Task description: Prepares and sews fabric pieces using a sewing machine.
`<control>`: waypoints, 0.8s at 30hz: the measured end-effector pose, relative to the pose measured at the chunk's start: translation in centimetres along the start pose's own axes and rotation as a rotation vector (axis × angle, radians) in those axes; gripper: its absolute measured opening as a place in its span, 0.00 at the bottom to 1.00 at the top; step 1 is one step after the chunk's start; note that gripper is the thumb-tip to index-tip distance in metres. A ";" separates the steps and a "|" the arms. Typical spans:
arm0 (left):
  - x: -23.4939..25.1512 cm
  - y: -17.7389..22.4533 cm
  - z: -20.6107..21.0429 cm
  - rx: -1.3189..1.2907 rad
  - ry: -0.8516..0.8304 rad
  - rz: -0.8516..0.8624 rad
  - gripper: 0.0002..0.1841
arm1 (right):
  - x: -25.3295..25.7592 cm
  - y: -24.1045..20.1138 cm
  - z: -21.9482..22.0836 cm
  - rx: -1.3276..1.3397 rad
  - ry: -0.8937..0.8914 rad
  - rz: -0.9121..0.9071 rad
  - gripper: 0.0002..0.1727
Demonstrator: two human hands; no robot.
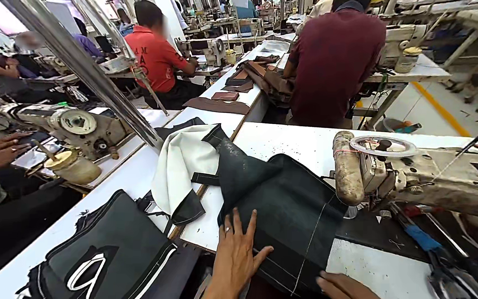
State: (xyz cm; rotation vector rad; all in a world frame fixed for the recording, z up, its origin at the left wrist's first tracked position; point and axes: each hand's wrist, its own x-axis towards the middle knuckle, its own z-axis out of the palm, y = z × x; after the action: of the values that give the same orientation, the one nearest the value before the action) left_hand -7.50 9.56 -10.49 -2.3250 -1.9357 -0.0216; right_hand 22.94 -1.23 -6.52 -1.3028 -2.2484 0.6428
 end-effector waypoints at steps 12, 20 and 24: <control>-1.4 7.1 -3.2 -0.685 0.023 0.480 0.16 | 3.7 8.9 1.2 -0.111 0.157 -0.060 0.26; -1.9 9.6 1.3 -0.955 0.146 0.451 0.13 | 1.1 9.2 1.2 0.093 0.212 -0.110 0.13; -2.4 9.7 1.5 -0.959 0.176 0.447 0.09 | 1.0 9.1 1.3 0.103 0.217 -0.110 0.12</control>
State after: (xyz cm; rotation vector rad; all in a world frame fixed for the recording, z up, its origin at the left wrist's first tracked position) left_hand 1.51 5.62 -12.95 -3.0826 -1.4168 -1.3125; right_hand 27.78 3.48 -12.88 -1.1325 -2.0668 0.5427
